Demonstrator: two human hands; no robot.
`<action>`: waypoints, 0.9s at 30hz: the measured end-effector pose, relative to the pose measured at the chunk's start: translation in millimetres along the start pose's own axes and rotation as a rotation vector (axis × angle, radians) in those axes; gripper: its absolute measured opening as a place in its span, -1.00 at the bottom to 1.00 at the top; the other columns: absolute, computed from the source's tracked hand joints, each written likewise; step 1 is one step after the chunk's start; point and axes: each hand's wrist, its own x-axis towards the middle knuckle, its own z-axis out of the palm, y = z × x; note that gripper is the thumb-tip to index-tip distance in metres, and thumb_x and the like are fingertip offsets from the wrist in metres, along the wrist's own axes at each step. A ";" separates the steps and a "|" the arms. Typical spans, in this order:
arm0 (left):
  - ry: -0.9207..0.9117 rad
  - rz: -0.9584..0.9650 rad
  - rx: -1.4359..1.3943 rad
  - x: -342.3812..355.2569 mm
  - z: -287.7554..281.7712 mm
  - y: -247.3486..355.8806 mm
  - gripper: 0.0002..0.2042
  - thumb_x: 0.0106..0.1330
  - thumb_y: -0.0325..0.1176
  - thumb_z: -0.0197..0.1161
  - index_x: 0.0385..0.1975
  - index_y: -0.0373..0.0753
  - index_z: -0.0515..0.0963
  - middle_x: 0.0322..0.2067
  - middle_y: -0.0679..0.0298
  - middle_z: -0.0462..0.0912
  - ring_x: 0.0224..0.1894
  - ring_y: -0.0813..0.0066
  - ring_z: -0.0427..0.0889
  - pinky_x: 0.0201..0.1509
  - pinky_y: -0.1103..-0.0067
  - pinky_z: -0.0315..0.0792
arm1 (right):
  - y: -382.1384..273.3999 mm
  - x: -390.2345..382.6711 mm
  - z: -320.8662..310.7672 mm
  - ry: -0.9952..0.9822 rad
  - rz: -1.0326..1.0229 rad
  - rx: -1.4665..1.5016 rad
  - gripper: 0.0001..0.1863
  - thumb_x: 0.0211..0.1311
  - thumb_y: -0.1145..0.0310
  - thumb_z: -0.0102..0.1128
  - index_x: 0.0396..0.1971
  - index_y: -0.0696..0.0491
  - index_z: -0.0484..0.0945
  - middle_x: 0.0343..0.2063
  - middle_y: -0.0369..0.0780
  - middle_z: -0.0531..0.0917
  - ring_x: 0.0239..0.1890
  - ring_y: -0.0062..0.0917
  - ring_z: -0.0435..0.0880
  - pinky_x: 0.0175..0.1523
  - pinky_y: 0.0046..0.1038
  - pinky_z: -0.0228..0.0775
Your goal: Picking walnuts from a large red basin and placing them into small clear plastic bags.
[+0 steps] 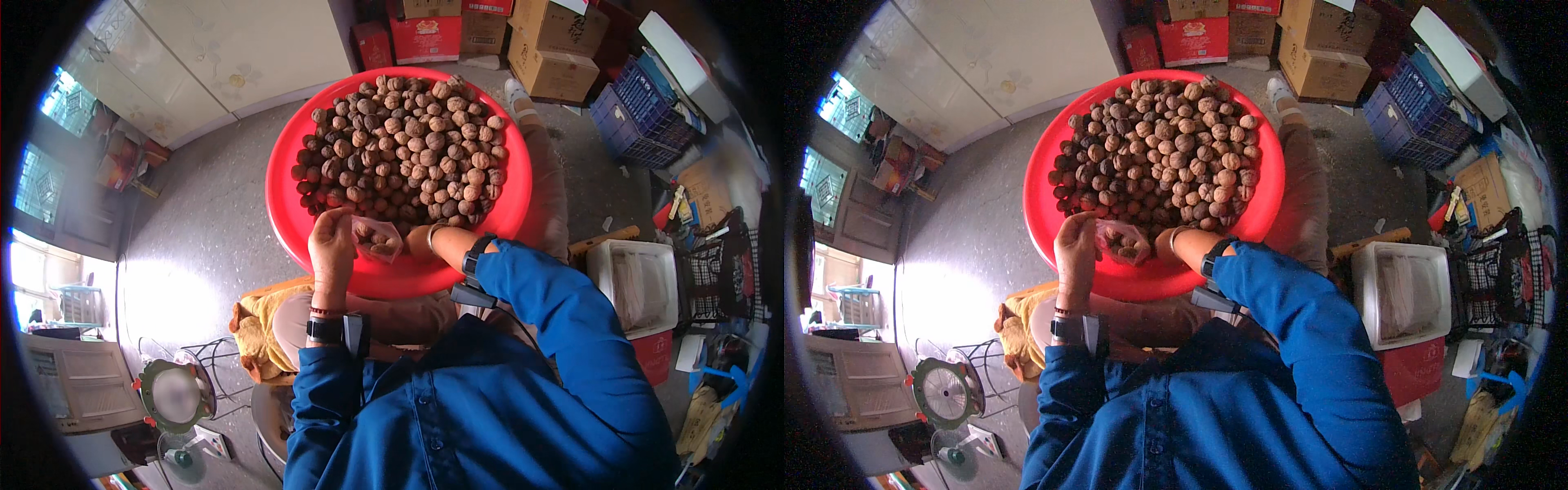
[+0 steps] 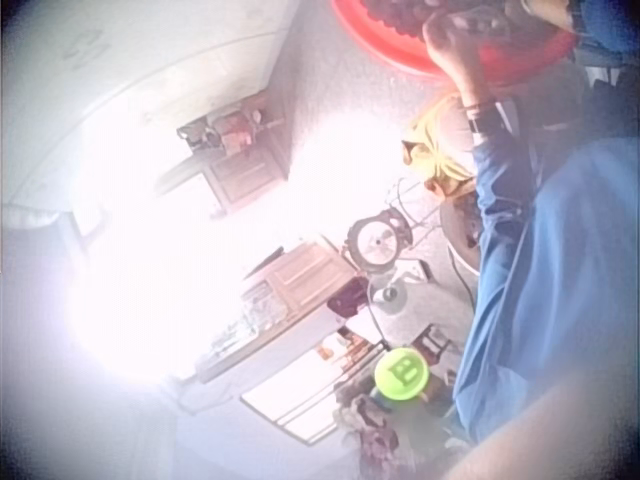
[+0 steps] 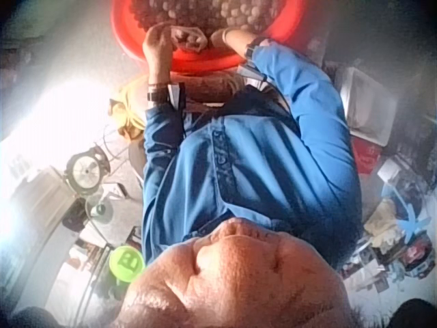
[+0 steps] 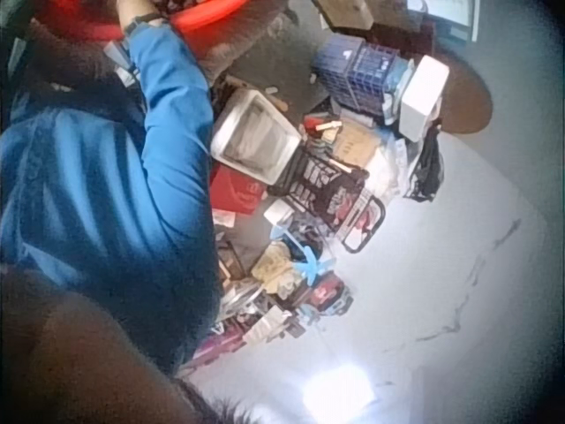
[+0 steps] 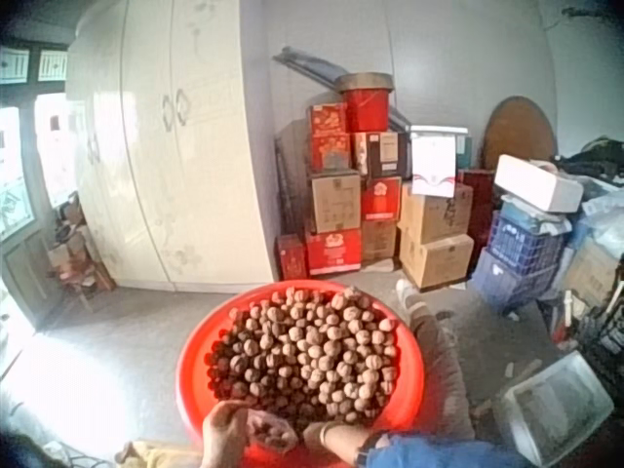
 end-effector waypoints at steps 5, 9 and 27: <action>0.034 -0.004 0.018 -2.8 -15.1 -6.7 -0.87 0.51 -0.41 0.18 -0.10 -0.27 0.63 -0.47 0.45 0.58 -0.60 0.80 0.35 -0.55 0.75 0.25 | -18.1 5.1 -6.0 0.030 -0.042 0.135 -0.65 0.11 0.24 0.15 -0.15 0.00 0.76 -0.08 -0.03 0.75 -0.02 -0.11 0.73 0.10 -0.20 0.54; 0.002 -0.001 -0.004 0.8 -1.1 -2.2 -0.87 0.51 -0.41 0.18 -0.11 -0.26 0.63 -0.47 0.45 0.58 -0.60 0.80 0.35 -0.55 0.75 0.25 | 2.0 11.2 14.0 0.105 -0.029 0.246 -0.63 0.12 0.15 0.19 -0.20 0.06 0.77 -0.16 -0.01 0.77 -0.10 -0.12 0.76 0.02 -0.21 0.57; 0.007 -0.022 -0.023 -2.4 -6.5 1.0 -0.86 0.49 -0.40 0.21 -0.10 -0.28 0.65 -0.51 0.49 0.56 -0.61 0.79 0.36 -0.56 0.73 0.27 | -28.3 -89.5 -56.7 0.933 0.335 0.664 -0.68 0.20 0.05 0.38 -0.30 0.01 0.66 -0.31 -0.05 0.74 -0.16 -0.05 0.72 -0.07 -0.09 0.56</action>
